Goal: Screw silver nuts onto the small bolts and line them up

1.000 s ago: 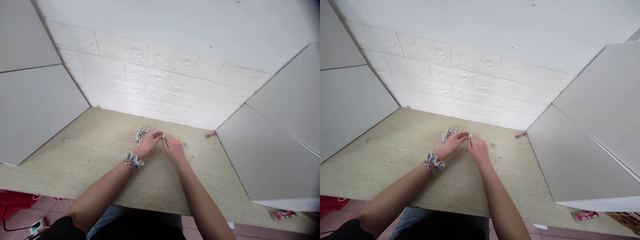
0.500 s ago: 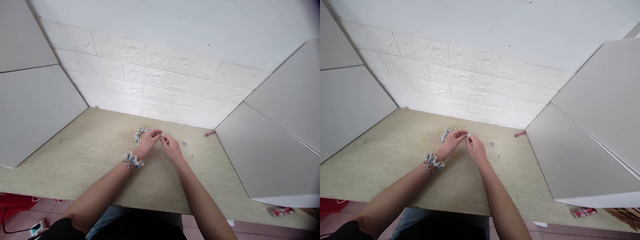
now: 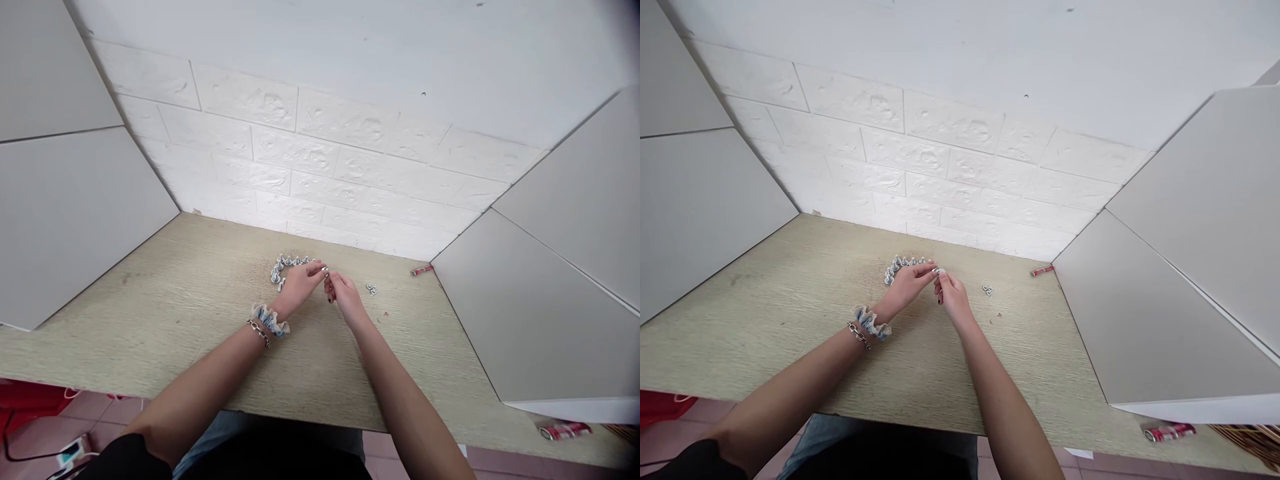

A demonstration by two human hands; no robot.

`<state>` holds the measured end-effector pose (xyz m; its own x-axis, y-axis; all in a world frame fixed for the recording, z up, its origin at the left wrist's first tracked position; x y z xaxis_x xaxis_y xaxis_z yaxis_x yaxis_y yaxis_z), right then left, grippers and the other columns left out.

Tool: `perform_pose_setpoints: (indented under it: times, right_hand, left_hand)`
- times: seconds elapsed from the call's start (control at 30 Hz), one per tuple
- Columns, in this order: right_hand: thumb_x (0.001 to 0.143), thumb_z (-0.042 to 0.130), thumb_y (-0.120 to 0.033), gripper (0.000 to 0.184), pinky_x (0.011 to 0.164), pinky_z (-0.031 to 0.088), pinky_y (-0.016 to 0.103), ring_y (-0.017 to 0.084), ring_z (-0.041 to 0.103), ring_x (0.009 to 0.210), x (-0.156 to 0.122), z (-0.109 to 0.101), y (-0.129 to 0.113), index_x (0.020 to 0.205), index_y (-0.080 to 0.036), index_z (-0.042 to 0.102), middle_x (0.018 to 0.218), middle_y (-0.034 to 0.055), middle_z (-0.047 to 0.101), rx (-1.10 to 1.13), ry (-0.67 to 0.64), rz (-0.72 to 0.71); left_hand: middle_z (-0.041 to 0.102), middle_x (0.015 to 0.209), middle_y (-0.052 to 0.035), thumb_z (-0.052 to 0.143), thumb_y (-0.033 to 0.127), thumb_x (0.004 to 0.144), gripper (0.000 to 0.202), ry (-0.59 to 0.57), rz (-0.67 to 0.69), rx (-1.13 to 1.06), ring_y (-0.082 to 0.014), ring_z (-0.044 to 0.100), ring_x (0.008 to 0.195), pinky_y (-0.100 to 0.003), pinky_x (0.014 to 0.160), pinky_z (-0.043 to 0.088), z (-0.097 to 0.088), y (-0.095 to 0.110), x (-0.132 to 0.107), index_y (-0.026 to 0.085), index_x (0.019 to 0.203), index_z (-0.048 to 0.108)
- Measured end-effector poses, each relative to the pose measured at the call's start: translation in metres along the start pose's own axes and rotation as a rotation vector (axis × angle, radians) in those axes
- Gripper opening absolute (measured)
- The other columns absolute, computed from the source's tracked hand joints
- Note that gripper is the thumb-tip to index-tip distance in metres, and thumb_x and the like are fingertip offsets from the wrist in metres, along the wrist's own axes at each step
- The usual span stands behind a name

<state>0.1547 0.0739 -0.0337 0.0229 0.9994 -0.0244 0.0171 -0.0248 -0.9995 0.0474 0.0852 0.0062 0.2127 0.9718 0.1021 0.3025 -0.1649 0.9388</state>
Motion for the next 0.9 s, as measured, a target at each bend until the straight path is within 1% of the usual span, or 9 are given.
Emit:
perform_pose_setpoints:
  times: [0.13, 0.2, 0.27, 0.37, 0.47, 0.57, 0.67, 0.77, 0.9]
  right_hand:
    - [0.074, 0.043, -0.05, 0.034, 0.041, 0.031, 0.022, 0.007, 0.039, 0.04, 0.0, 0.001, 0.0, 0.065, -0.018, 0.047, 0.054, -0.0038, 0.046, -0.034, -0.012, -0.005]
    - [0.075, 0.043, -0.048, 0.031, 0.043, 0.032, 0.022, 0.007, 0.039, 0.041, 0.0, 0.003, -0.001, 0.065, -0.018, 0.046, 0.055, -0.0038, 0.046, -0.065, -0.027, -0.016]
    - [0.076, 0.041, -0.046, 0.03, 0.045, 0.032, 0.023, 0.008, 0.04, 0.044, -0.001, 0.002, -0.003, 0.064, -0.019, 0.046, 0.056, -0.0035, 0.047, -0.142, -0.024, -0.05]
    - [0.079, 0.038, -0.042, 0.03, 0.049, 0.031, 0.023, 0.01, 0.042, 0.05, -0.004, -0.001, -0.011, 0.06, -0.019, 0.044, 0.055, -0.0032, 0.047, -0.363, 0.027, -0.148]
    - [0.081, 0.036, -0.035, 0.028, 0.051, 0.028, 0.023, 0.011, 0.042, 0.052, -0.01, -0.002, -0.024, 0.06, -0.02, 0.044, 0.054, -0.003, 0.046, -0.62, 0.09, -0.286]
    - [0.083, 0.034, -0.029, 0.025, 0.053, 0.027, 0.024, 0.012, 0.043, 0.055, -0.014, 0.0, -0.032, 0.063, -0.02, 0.047, 0.06, -0.0009, 0.051, -0.835, 0.109, -0.398]
    - [0.083, 0.035, -0.026, 0.022, 0.055, 0.028, 0.024, 0.013, 0.045, 0.058, -0.016, 0.001, -0.035, 0.069, -0.019, 0.051, 0.066, 0.0014, 0.054, -0.982, 0.119, -0.456]
    - [0.083, 0.036, -0.026, 0.021, 0.055, 0.027, 0.024, 0.014, 0.045, 0.059, -0.017, 0.0, -0.038, 0.07, -0.019, 0.051, 0.066, 0.0015, 0.054, -1.015, 0.118, -0.48]
    - [0.082, 0.037, -0.028, 0.023, 0.052, 0.028, 0.023, 0.011, 0.043, 0.055, -0.016, -0.003, -0.042, 0.064, -0.019, 0.05, 0.061, -0.0009, 0.051, -0.894, 0.115, -0.47]
  left_hand:
    - [0.066, 0.1, -0.0057, 0.052, 0.031, 0.075, 0.031, -0.014, 0.004, -0.007, -0.0205, 0.059, 0.095, -0.029, 0.085, 0.042, 0.001, -0.003, 0.002, 0.013, 0.096, 0.064]
    - [0.067, 0.096, -0.0051, 0.051, 0.031, 0.075, 0.031, -0.014, 0.015, 0.005, -0.0201, 0.06, 0.092, -0.028, 0.082, 0.043, 0.001, -0.003, 0.003, 0.013, 0.097, 0.064]
    - [0.067, 0.096, -0.0045, 0.05, 0.03, 0.076, 0.031, -0.003, 0.027, 0.039, -0.0198, 0.06, 0.092, -0.028, 0.082, 0.043, 0.0, -0.002, 0.002, 0.014, 0.097, 0.064]
    - [0.066, 0.1, -0.0046, 0.049, 0.029, 0.076, 0.03, 0.007, 0.041, 0.106, -0.0195, 0.059, 0.094, -0.028, 0.083, 0.042, -0.001, -0.001, 0.001, 0.015, 0.099, 0.064]
    - [0.065, 0.102, -0.004, 0.048, 0.029, 0.078, 0.029, 0.006, 0.056, 0.156, -0.0193, 0.059, 0.095, -0.029, 0.084, 0.042, 0.0, 0.0, 0.0, 0.018, 0.099, 0.064]
    - [0.065, 0.102, -0.0036, 0.048, 0.029, 0.078, 0.028, 0.005, 0.065, 0.183, -0.019, 0.059, 0.094, -0.028, 0.084, 0.042, 0.001, -0.002, 0.001, 0.019, 0.098, 0.064]
    - [0.066, 0.1, -0.0035, 0.048, 0.029, 0.078, 0.028, 0.009, 0.079, 0.198, -0.0187, 0.059, 0.093, -0.027, 0.082, 0.042, 0.002, -0.003, 0.002, 0.018, 0.097, 0.064]
    - [0.067, 0.094, -0.0026, 0.049, 0.031, 0.077, 0.026, -0.005, 0.092, 0.149, -0.0181, 0.059, 0.087, -0.027, 0.078, 0.043, 0.002, -0.004, 0.003, 0.018, 0.093, 0.064]
    - [0.066, 0.089, -0.0034, 0.047, 0.038, 0.078, 0.029, -0.064, 0.069, -0.02, -0.0171, 0.058, 0.083, -0.026, 0.074, 0.043, 0.003, -0.002, 0.003, 0.017, 0.089, 0.063]
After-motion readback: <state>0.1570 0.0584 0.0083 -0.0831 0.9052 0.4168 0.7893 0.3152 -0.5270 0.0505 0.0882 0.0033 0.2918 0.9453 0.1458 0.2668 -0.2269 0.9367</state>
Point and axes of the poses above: each hand's wrist, its own x-axis towards the middle knuckle, its own z-axis out of the palm, y = z × x, the point moved 8 cm from there along x, towards the middle knuckle
